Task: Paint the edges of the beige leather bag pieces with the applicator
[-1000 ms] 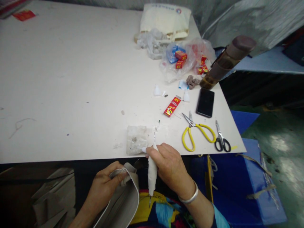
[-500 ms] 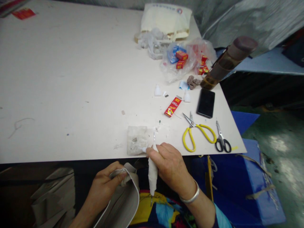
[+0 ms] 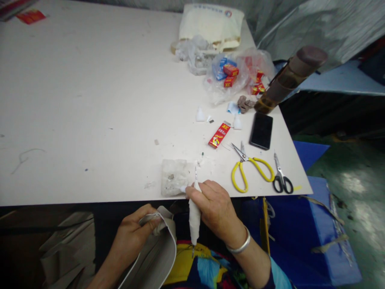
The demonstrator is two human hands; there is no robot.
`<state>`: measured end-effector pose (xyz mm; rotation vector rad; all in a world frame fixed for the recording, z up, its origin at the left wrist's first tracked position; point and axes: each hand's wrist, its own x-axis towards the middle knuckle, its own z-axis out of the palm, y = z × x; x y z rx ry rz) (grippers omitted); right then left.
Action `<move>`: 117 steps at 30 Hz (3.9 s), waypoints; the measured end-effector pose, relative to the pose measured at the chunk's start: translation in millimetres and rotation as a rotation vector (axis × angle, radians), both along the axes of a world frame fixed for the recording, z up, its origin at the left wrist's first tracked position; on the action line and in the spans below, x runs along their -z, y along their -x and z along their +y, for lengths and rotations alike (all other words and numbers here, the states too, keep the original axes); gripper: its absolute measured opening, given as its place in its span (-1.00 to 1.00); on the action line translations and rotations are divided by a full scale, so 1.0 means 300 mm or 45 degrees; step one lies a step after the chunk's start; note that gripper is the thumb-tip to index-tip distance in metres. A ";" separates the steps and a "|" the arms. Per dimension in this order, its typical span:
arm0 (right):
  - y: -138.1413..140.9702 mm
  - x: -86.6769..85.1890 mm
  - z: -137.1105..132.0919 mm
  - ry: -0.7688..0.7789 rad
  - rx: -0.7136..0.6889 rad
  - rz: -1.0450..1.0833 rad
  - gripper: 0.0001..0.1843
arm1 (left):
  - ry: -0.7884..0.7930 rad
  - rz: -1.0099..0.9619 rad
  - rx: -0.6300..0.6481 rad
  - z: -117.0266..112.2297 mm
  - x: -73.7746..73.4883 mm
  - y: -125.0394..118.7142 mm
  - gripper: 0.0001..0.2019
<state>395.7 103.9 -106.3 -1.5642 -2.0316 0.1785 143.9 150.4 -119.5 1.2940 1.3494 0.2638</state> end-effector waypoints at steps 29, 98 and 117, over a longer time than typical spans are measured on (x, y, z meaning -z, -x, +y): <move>-0.049 0.141 0.161 0.027 0.111 0.580 -0.66 | -0.007 0.033 0.061 -0.009 -0.015 0.001 -0.71; 0.109 0.049 -0.085 0.611 0.138 1.372 -0.69 | -0.114 -0.008 0.211 -0.093 -0.062 -0.065 -0.88; 0.135 -0.003 -0.063 0.740 -0.058 1.116 -0.71 | -0.114 -0.081 0.275 -0.125 -0.047 -0.080 -0.88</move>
